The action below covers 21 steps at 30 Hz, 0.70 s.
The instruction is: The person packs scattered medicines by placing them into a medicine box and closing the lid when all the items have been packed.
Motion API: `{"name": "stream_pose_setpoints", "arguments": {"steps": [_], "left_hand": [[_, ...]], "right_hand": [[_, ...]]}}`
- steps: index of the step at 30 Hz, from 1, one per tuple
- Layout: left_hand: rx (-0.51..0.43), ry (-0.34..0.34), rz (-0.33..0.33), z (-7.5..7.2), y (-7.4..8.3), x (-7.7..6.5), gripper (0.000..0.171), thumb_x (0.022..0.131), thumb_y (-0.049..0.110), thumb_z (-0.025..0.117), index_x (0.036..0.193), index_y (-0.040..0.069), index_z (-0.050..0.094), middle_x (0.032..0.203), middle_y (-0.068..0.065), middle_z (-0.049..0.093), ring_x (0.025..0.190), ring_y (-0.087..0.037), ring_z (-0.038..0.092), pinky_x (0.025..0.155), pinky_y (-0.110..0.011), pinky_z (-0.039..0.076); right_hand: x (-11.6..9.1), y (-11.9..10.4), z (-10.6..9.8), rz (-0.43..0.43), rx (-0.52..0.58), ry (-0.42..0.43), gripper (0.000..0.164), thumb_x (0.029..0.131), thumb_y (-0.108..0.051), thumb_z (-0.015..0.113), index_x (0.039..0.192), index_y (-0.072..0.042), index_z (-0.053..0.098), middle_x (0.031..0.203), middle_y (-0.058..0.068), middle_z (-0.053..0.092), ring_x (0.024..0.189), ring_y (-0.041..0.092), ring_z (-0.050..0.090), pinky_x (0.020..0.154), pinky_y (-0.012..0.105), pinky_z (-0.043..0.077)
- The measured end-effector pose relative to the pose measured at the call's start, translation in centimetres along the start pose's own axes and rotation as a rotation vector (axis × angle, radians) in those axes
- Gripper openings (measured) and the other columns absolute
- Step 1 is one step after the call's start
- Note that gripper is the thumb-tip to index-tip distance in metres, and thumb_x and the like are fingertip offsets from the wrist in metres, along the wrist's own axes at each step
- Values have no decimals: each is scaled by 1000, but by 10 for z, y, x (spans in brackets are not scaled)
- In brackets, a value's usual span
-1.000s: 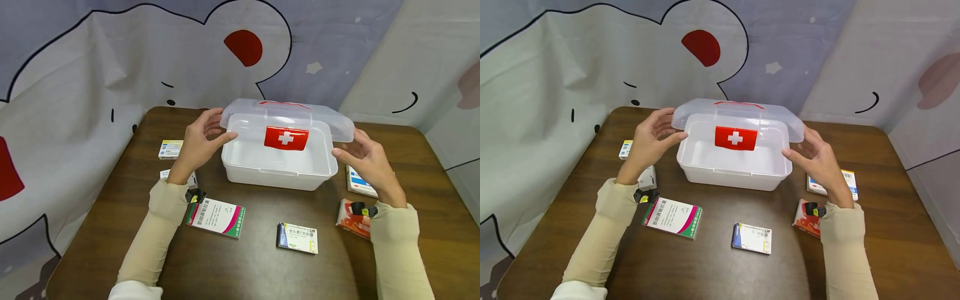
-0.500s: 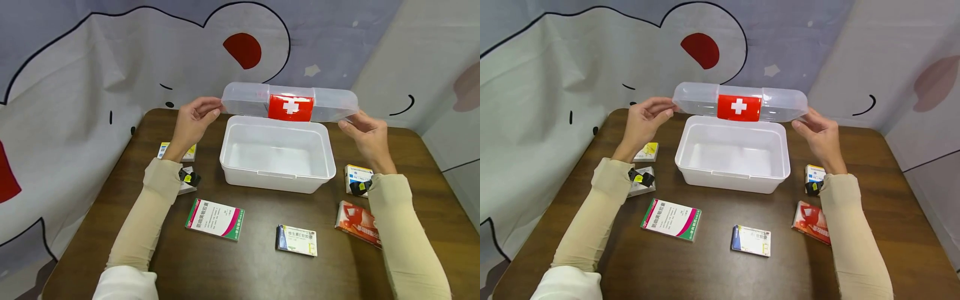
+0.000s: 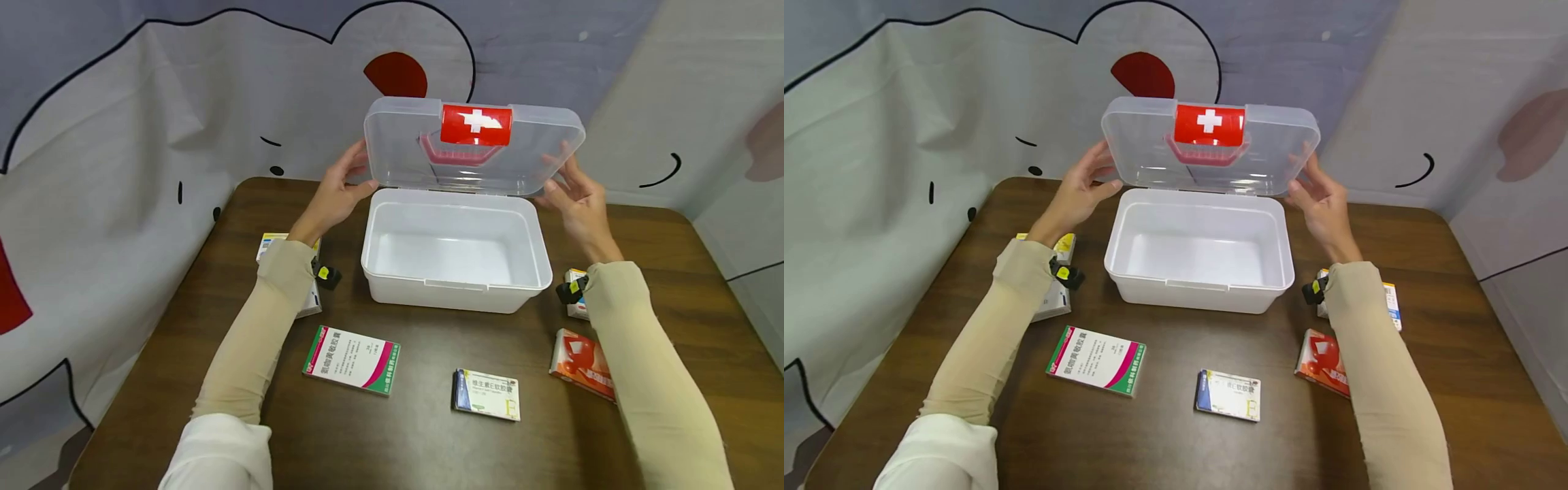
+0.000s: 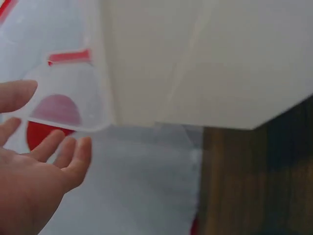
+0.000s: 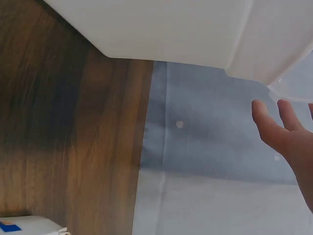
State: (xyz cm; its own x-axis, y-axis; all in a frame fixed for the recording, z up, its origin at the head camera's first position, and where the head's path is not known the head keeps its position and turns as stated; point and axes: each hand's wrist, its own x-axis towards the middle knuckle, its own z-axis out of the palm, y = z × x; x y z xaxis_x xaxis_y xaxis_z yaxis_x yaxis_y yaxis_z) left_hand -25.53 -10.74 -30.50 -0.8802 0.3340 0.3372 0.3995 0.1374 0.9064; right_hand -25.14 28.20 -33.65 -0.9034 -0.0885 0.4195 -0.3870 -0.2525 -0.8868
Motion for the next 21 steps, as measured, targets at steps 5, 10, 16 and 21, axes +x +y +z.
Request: {"name": "stream_pose_setpoints", "arguments": {"steps": [5,10,16,21], "left_hand": [[-74,-75,-20,1,-18,8,71,88,-5,52,148,12,15,149,-10,24,131,-32,32,103,-43,32],[-193,-94,-23,4,-33,17,70,90,-8,46,148,11,11,153,0,13,133,-28,29,100,-39,37],[-234,-15,-59,6,-44,21,66,90,-10,44,147,8,15,144,-18,32,124,-35,41,96,-43,39],[-266,47,-108,8,-50,25,63,91,-11,43,146,8,20,135,-25,42,118,-36,47,92,-36,43]], "right_hand": [[8,5,3,20,-42,18,64,87,12,48,141,-20,36,130,15,46,108,25,55,73,27,52],[18,13,-1,1,-119,4,65,88,11,48,141,-23,35,131,18,43,105,28,56,79,29,50],[22,25,-4,14,-108,0,67,87,13,48,142,-20,32,141,17,34,105,25,58,79,27,50],[24,32,-2,31,-70,-4,71,86,18,42,143,-22,30,137,16,33,103,27,58,79,32,50]]}}
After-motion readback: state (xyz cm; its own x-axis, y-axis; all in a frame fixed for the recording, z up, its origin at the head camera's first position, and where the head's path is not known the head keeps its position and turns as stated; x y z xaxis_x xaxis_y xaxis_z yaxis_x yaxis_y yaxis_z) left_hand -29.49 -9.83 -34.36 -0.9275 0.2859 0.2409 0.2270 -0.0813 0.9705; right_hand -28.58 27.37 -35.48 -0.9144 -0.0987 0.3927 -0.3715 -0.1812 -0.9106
